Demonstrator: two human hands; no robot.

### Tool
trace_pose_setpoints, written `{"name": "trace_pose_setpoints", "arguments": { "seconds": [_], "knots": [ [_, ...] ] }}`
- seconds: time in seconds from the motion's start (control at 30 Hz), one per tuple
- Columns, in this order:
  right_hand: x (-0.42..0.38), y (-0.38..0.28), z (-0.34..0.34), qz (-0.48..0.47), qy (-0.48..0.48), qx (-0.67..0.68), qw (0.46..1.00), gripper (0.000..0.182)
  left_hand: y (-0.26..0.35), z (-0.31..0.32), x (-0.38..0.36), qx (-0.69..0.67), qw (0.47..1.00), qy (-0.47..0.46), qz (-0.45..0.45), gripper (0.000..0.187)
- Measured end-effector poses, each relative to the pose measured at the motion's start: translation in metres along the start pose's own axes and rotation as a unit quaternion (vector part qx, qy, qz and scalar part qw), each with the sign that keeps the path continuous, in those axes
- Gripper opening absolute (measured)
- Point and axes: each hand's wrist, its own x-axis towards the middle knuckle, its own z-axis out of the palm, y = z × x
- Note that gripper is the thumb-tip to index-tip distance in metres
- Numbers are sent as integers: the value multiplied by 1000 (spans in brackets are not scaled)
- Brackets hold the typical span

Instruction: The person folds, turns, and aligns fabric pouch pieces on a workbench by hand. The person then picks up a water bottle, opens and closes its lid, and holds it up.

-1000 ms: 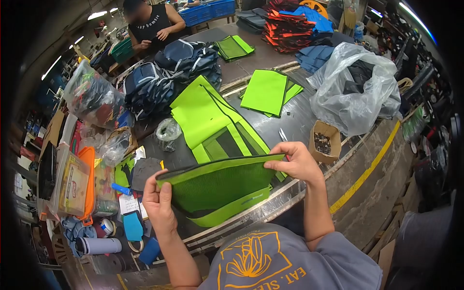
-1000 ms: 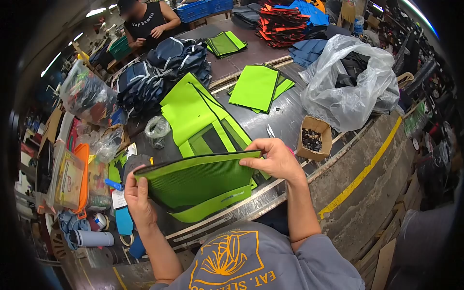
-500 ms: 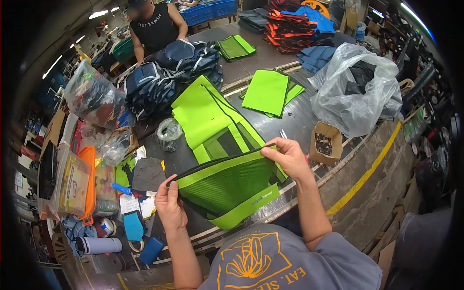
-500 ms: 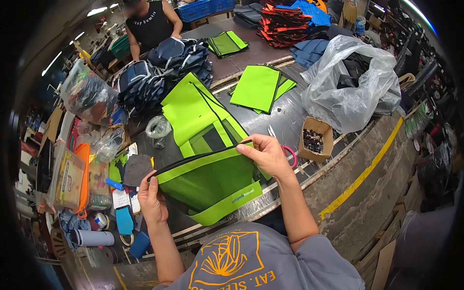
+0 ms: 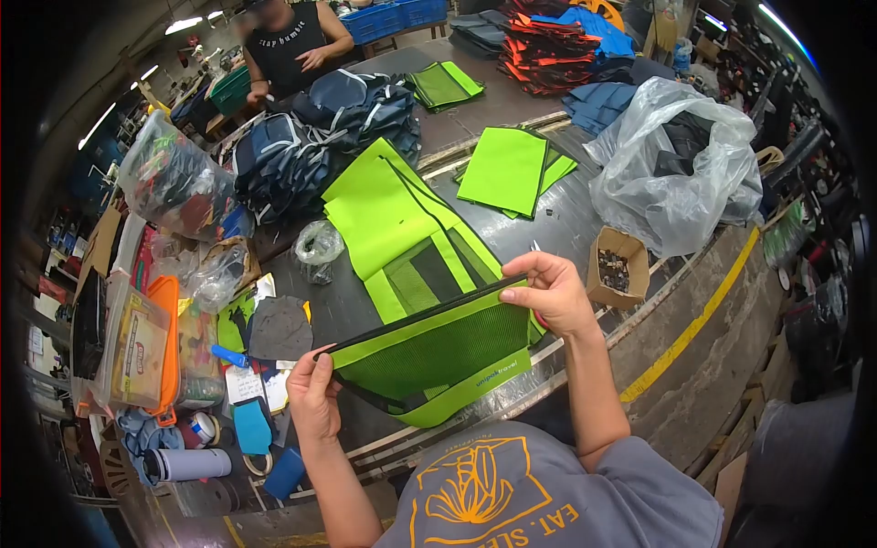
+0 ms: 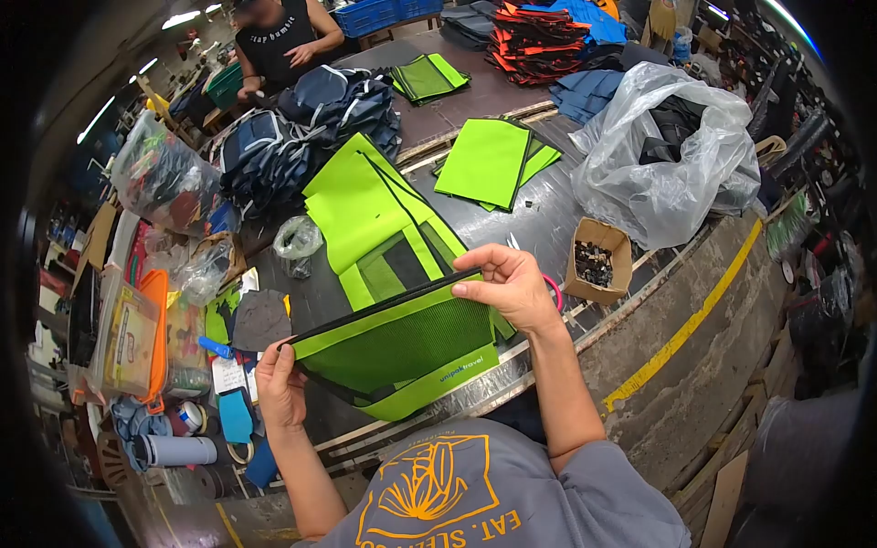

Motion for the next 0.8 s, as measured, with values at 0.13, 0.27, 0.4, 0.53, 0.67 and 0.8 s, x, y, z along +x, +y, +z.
{"name": "trace_pose_setpoints", "arguments": {
  "seconds": [0.13, 0.27, 0.4, 0.53, 0.67, 0.8],
  "knots": [
    [-2, -2, -4, 11, -3, -18, 1000, 29, -6, -15, 1, -5, 1000, -12, 19, 17],
    [-4, -1, -12, 16, -1, -48, 999, 26, -5, -16, -1, -38, 999, -22, 32, 15],
    [-5, -9, -5, 11, 3, -29, 1000, 25, -1, -16, -3, -68, 996, -39, 51, 15],
    [-5, -10, -5, -6, -4, -16, 1000, 24, 0, -17, -3, -76, 993, -59, 71, 15],
    [-5, -12, -4, -11, -9, 0, 1000, 23, 2, -15, -5, -77, 992, -64, 76, 14],
    [-6, -17, -4, -8, -16, 47, 999, 22, 4, -26, -7, -48, 989, -128, 52, 23]
  ]
}}
